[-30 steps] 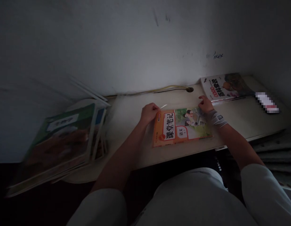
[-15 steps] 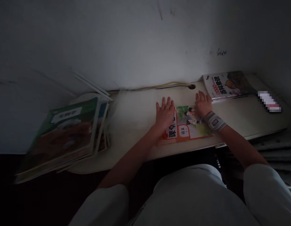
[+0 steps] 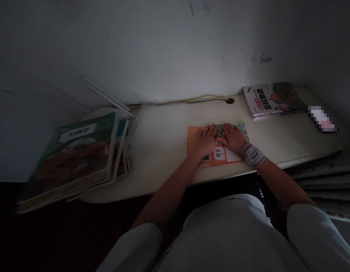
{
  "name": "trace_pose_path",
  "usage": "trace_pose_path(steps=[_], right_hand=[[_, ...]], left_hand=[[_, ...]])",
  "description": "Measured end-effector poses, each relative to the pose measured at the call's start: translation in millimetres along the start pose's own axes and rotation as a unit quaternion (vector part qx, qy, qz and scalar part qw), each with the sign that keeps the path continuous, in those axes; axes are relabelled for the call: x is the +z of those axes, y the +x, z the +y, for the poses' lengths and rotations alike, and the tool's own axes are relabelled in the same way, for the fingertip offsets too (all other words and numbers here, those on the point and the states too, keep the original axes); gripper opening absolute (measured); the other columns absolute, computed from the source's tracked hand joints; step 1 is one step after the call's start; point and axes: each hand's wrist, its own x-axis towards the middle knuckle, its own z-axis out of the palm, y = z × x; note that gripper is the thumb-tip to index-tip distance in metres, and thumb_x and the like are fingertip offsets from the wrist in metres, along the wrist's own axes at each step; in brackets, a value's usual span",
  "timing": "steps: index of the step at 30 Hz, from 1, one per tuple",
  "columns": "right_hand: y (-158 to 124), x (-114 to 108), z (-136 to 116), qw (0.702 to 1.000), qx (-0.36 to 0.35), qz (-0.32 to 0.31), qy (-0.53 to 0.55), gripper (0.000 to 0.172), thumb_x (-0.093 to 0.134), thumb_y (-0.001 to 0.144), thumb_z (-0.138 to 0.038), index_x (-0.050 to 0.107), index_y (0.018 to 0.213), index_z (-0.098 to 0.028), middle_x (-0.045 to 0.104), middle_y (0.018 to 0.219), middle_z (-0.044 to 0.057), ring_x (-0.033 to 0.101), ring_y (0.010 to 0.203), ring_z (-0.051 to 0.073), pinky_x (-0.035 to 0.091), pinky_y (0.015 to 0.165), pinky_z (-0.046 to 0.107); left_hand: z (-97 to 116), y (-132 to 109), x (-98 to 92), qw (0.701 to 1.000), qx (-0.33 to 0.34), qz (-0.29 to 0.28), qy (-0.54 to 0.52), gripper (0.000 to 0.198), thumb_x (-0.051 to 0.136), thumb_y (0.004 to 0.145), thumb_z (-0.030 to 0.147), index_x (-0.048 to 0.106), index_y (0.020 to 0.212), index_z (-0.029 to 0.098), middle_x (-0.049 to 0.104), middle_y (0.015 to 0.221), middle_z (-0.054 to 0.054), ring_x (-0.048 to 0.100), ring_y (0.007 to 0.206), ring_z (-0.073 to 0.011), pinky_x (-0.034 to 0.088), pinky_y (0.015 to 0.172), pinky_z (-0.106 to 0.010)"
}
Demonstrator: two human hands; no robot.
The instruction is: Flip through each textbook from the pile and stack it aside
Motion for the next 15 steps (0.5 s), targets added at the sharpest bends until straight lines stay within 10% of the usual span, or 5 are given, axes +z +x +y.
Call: trace_pose_path(steps=[7, 15], right_hand=[[-7.5, 3.8, 51.9, 0.997, 0.067, 0.016, -0.032, 0.066, 0.027, 0.093, -0.05, 0.039, 0.136, -0.001, 0.038, 0.143, 0.022, 0.031, 0.135, 0.03, 0.028, 0.106, 0.044], [-6.9, -3.0, 50.3, 0.974, 0.218, 0.035, -0.043, 0.063, 0.039, 0.089, -0.047, 0.04, 0.135, -0.004, 0.041, 0.139, 0.025, 0.041, 0.127, 0.033, 0.033, 0.101, 0.044]], left_hand=[[-65.3, -5.8, -6.7, 0.991, -0.137, -0.002, 0.01, 0.06, 0.014, 0.093, 0.038, 0.029, 0.143, 0.009, 0.026, 0.151, -0.015, 0.021, 0.14, -0.0282, 0.018, 0.111, -0.052], [-66.8, -11.0, -10.9, 0.972, -0.217, 0.086, 0.012, 0.048, 0.028, 0.09, 0.035, 0.057, 0.12, 0.01, 0.045, 0.139, -0.019, 0.032, 0.134, -0.0328, 0.019, 0.108, -0.057]])
